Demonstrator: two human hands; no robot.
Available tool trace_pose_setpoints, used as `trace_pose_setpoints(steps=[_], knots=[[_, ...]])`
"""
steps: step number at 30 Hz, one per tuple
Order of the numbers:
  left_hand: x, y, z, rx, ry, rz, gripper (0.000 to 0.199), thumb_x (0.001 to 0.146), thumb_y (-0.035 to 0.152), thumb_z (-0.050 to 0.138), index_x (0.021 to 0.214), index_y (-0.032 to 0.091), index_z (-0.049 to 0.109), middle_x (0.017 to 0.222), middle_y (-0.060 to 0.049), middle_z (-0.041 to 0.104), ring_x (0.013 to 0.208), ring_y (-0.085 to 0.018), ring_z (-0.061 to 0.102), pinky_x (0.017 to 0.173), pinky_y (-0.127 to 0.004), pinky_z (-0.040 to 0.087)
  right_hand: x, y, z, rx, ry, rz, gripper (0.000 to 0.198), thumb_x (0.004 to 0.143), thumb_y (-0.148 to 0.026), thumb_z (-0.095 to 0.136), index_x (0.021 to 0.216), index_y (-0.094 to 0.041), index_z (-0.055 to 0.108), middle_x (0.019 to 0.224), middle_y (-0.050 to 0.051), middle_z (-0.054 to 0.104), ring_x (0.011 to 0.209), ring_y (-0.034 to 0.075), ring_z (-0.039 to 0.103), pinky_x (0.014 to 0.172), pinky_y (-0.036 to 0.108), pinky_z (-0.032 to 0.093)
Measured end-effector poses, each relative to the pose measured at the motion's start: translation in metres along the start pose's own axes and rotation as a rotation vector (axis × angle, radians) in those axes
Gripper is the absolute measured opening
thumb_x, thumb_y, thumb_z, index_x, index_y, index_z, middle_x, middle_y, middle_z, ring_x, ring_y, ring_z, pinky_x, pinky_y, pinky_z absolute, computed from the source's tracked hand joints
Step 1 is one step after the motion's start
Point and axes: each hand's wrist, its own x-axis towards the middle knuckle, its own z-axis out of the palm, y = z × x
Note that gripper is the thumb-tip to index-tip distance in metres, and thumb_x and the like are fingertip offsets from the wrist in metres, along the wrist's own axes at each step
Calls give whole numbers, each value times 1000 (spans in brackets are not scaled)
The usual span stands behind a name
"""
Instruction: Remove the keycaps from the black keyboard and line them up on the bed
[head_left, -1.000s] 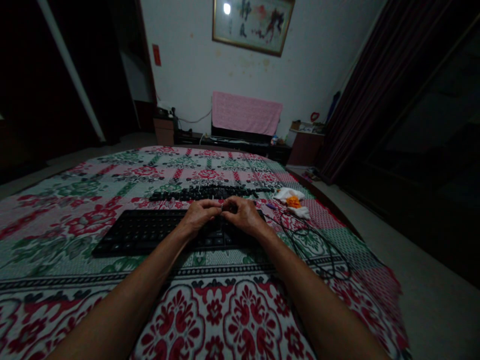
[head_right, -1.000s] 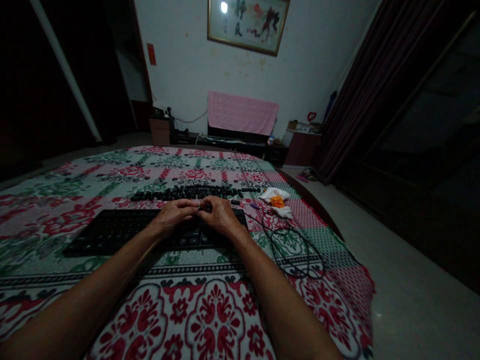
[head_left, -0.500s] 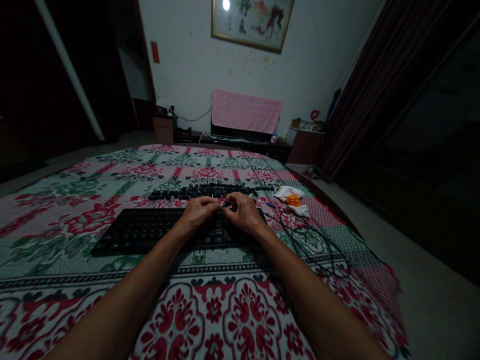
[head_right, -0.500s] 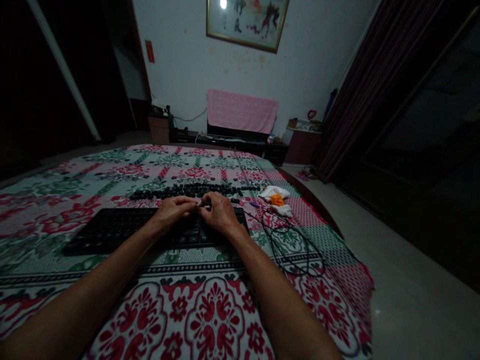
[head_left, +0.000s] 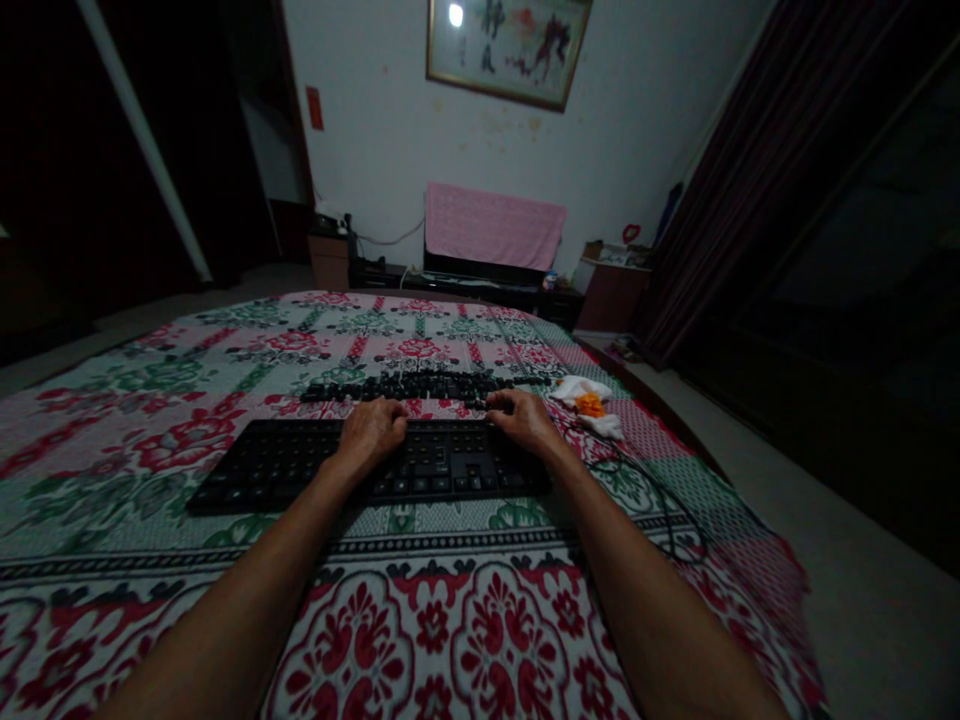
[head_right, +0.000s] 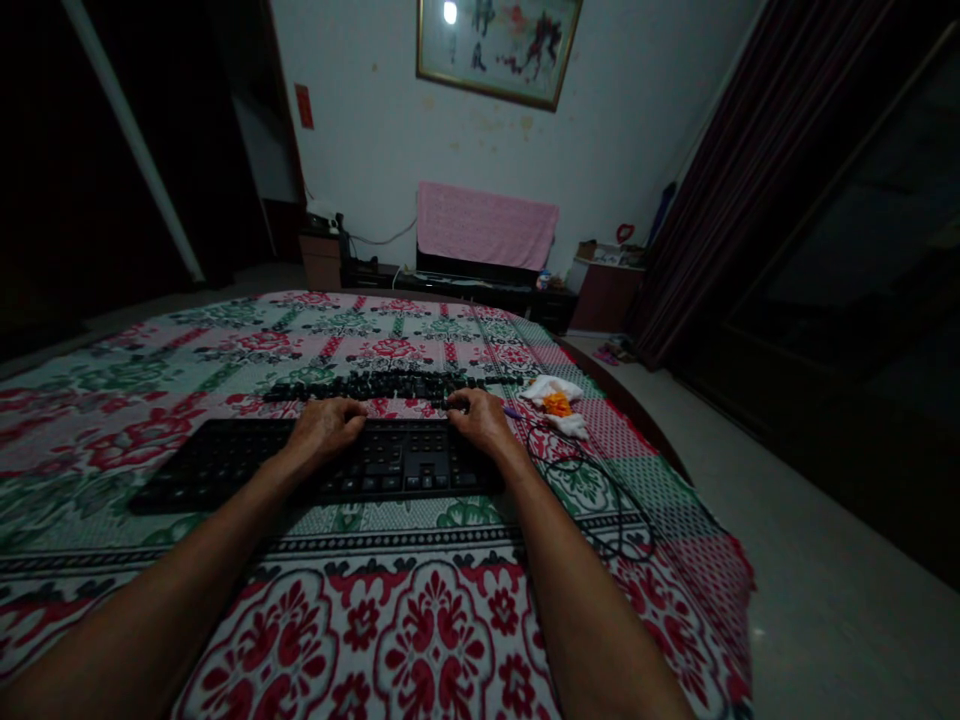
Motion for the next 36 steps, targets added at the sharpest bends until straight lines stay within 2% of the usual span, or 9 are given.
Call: trace_pose_setpoints(steps=[5, 9, 14, 19, 27, 33, 36], knots=[[0, -1, 0, -19, 5, -5, 30, 72, 25, 45, 87, 23, 70, 92, -6, 69, 93, -23, 60, 84, -29, 42, 16, -1, 6, -40, -22, 15, 21, 67, -21, 61, 87, -19, 67, 77, 1, 68, 72, 15, 61, 70, 26, 46], [-1, 0, -1, -25, 3, -1, 29, 72, 25, 45, 86, 24, 71, 92, -5, 69, 92, -23, 60, 84, -30, 42, 34, -7, 16, -108, -83, -51, 22, 66, -18, 61, 87, -20, 68, 82, 2, 69, 76, 16, 61, 72, 25, 45], [-2, 1, -2, -46, -12, -4, 30, 73, 24, 43, 86, 23, 71, 92, -6, 69, 90, -23, 60, 82, -31, 43, 47, -17, 28, -223, -181, -81, 23, 63, -24, 66, 86, -22, 70, 83, 3, 67, 79, 18, 61, 69, 25, 45], [-2, 1, -2, -65, -5, -11, 30, 73, 24, 43, 85, 21, 71, 94, -8, 68, 92, -24, 60, 83, -33, 44, 51, -19, 34, -303, -232, -64, 26, 66, -23, 62, 90, -23, 70, 88, 5, 67, 81, 20, 60, 67, 25, 44], [-3, 2, -2, -69, 4, -8, 32, 73, 23, 42, 87, 19, 70, 94, -10, 69, 93, -26, 60, 84, -35, 44, 54, -11, 41, -353, -218, -72, 26, 67, -22, 61, 91, -23, 71, 89, 6, 66, 83, 20, 60, 69, 25, 44], [-2, 3, -2, -1, -27, -16, 31, 75, 24, 41, 89, 20, 69, 97, -7, 68, 94, -22, 60, 85, -33, 45, 53, -16, 39, -380, -308, -51, 27, 69, -22, 57, 92, -25, 70, 89, 3, 67, 83, 18, 61, 70, 22, 43], [-2, 2, -2, 19, -31, -7, 31, 76, 24, 41, 88, 20, 69, 95, -7, 68, 92, -22, 60, 83, -32, 45, 54, -16, 36, -380, -285, -50, 30, 69, -23, 58, 96, -24, 69, 93, 3, 67, 85, 18, 60, 72, 22, 43]])
